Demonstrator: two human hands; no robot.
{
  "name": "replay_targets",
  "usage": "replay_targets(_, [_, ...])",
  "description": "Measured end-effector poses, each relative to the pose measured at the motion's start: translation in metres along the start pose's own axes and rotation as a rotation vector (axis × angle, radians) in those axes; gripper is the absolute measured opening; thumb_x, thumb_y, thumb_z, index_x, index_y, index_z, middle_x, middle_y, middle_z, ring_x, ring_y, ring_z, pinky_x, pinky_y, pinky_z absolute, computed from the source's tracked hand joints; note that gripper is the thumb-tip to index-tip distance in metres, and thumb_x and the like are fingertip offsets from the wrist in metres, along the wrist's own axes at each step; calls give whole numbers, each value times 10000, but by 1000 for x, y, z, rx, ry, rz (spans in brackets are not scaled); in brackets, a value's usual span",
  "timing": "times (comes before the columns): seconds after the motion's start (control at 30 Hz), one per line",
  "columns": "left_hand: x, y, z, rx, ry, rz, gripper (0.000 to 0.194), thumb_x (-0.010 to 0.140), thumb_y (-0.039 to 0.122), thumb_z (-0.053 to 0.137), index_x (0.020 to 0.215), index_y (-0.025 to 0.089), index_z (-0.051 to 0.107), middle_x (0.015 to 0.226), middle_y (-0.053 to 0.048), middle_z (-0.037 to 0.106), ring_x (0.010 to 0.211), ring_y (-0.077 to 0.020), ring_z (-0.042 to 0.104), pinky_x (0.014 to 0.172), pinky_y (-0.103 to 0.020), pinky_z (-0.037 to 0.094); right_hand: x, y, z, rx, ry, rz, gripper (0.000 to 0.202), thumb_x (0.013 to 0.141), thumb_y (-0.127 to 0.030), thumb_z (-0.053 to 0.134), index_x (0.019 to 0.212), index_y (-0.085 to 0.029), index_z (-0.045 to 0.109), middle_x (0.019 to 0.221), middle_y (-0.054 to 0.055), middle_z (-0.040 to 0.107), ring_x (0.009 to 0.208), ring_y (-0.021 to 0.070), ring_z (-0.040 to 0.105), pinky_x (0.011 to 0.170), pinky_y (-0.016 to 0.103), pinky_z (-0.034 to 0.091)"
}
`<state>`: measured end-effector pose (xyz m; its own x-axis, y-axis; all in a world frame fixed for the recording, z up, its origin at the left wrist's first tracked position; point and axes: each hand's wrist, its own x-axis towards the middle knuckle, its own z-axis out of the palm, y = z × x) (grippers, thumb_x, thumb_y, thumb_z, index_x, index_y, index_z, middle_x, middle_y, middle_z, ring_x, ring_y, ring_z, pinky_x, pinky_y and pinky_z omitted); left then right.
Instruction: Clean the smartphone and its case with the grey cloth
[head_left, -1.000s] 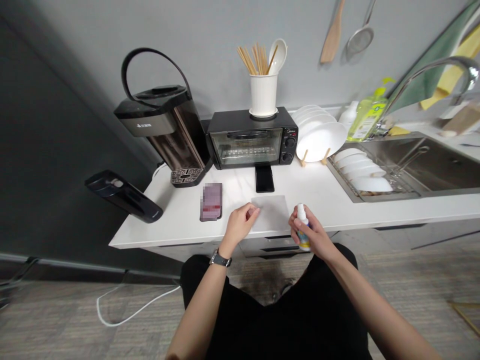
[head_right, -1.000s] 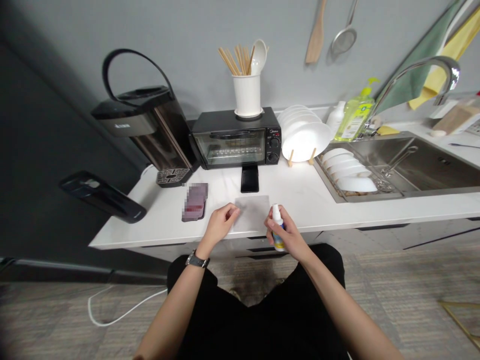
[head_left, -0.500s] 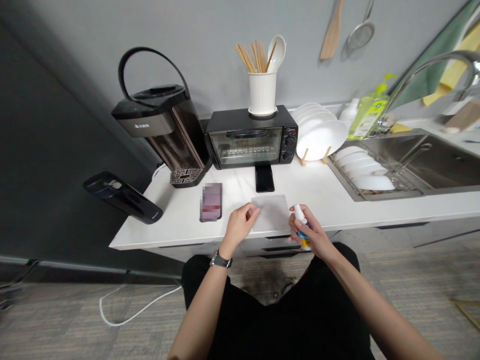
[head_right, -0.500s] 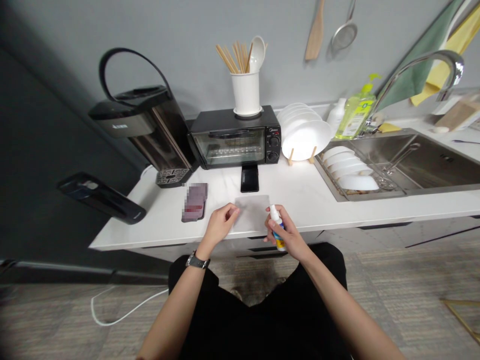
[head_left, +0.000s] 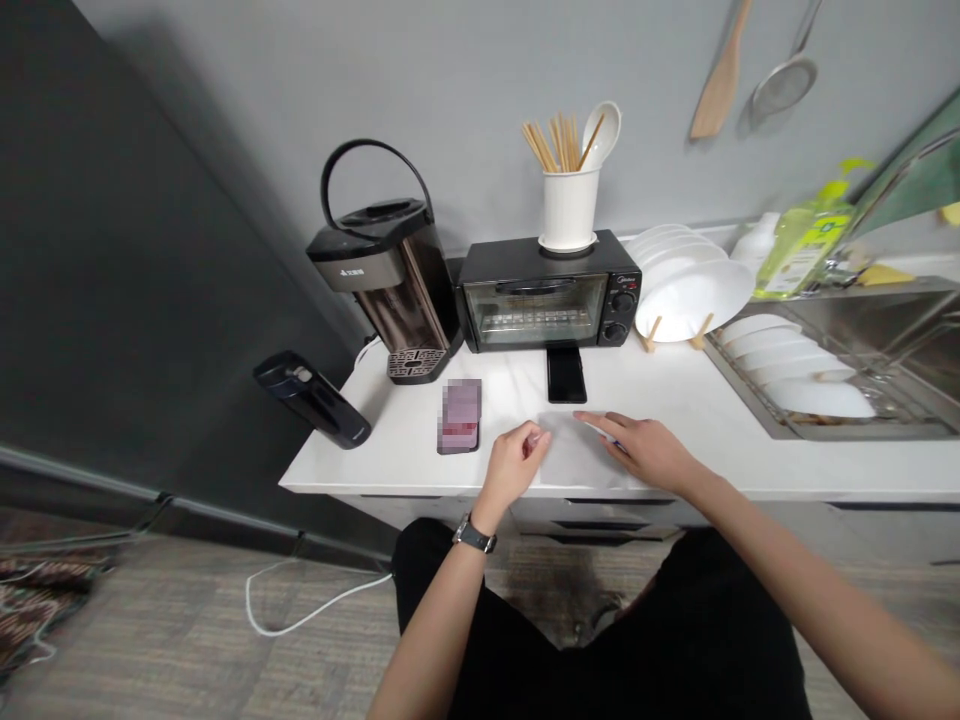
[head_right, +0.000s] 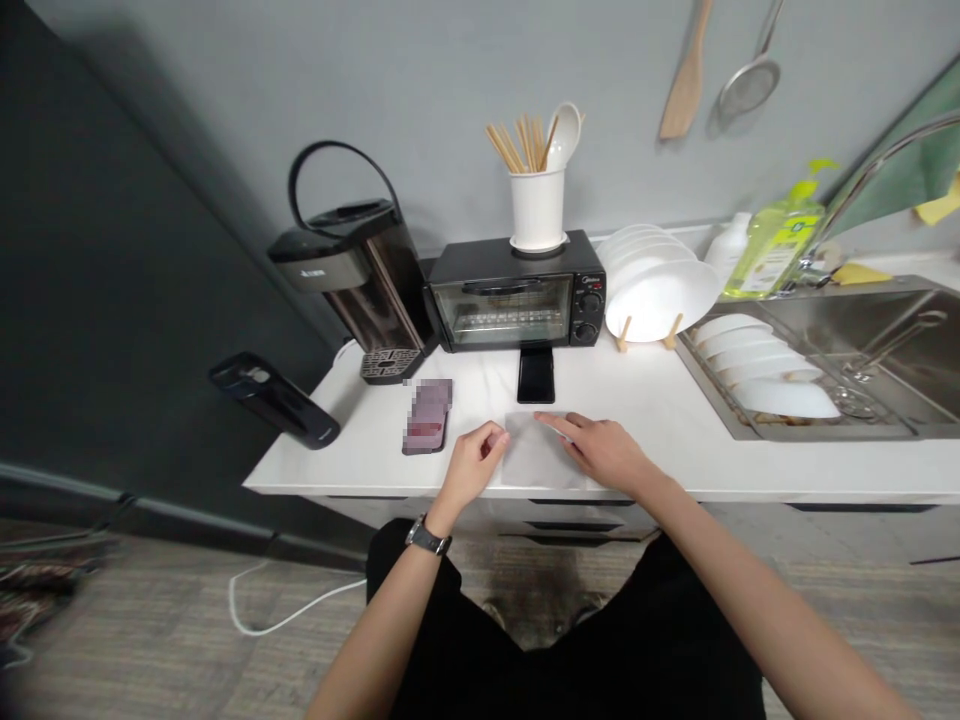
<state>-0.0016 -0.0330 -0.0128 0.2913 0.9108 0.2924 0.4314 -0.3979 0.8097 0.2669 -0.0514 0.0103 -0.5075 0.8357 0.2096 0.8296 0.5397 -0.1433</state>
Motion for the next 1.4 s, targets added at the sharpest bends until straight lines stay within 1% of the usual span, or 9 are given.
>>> replay_targets(0.23, [3,0,-2,-53,28,-39,356,1017,463,546,772,207,571,648,54,484,621,-123,439,629,-259,333,4,6,12,-118,-21,-101,344,1113,-272,384,1425,-269,529,1279,77,729,717,197,747,644,314,482])
replay_targets(0.4, [4,-1,-5,-79,41,-63,383,1026,476,532,752,209,553,640,55,481,617,-123,441,625,-261,337,1,9,13,-175,8,-76,366,1118,-282,377,1463,-275,497,1303,82,726,722,198,748,611,309,448])
replay_targets(0.8, [6,-5,-5,-65,26,-65,367,1029,469,541,768,214,576,643,52,517,615,-128,481,624,-260,371,5,9,11,-114,-25,10,386,1113,-323,350,1448,-282,537,1332,92,721,778,228,754,694,339,499])
replay_targets(0.87, [6,-3,-6,-59,19,-50,340,1032,454,547,797,215,603,701,32,593,675,-144,551,675,-263,423,5,10,10,-107,-27,19,386,1109,-323,354,1445,-280,538,1343,96,717,777,227,750,700,336,500])
replay_targets(1.03, [7,0,-7,-51,-68,78,246,1062,394,534,968,229,692,1072,-55,762,1070,-215,687,995,-327,490,4,11,13,-105,-49,29,378,1112,-325,344,1435,-290,537,1341,85,723,794,215,750,711,307,487])
replay_targets(1.17, [8,0,-4,16,-109,91,256,1074,390,526,973,231,699,1107,-71,773,1105,-230,696,1013,-348,495,1,10,8,18,43,132,508,1089,-485,410,1514,-210,452,1249,131,748,831,252,744,727,326,497])
replay_targets(1.23, [8,0,-3,39,-98,80,245,1070,385,536,980,232,704,1118,-72,774,1111,-233,698,1012,-352,498,2,10,0,162,126,149,513,1074,-569,419,1388,-186,553,1190,127,747,906,256,730,789,334,505])
replay_targets(1.3, [8,-1,-2,35,-76,79,225,1065,370,547,984,234,707,1141,-74,773,1131,-235,696,1031,-361,497,5,11,-10,299,192,141,493,1079,-605,376,1139,-200,652,1112,106,734,936,238,702,831,324,496])
replay_targets(1.4, [7,-1,-2,31,-56,76,211,1060,361,555,976,237,704,1139,-71,774,1126,-234,698,1034,-367,500,14,11,-22,346,226,204,578,1062,-671,337,909,-218,662,944,79,713,864,225,665,796,319,469])
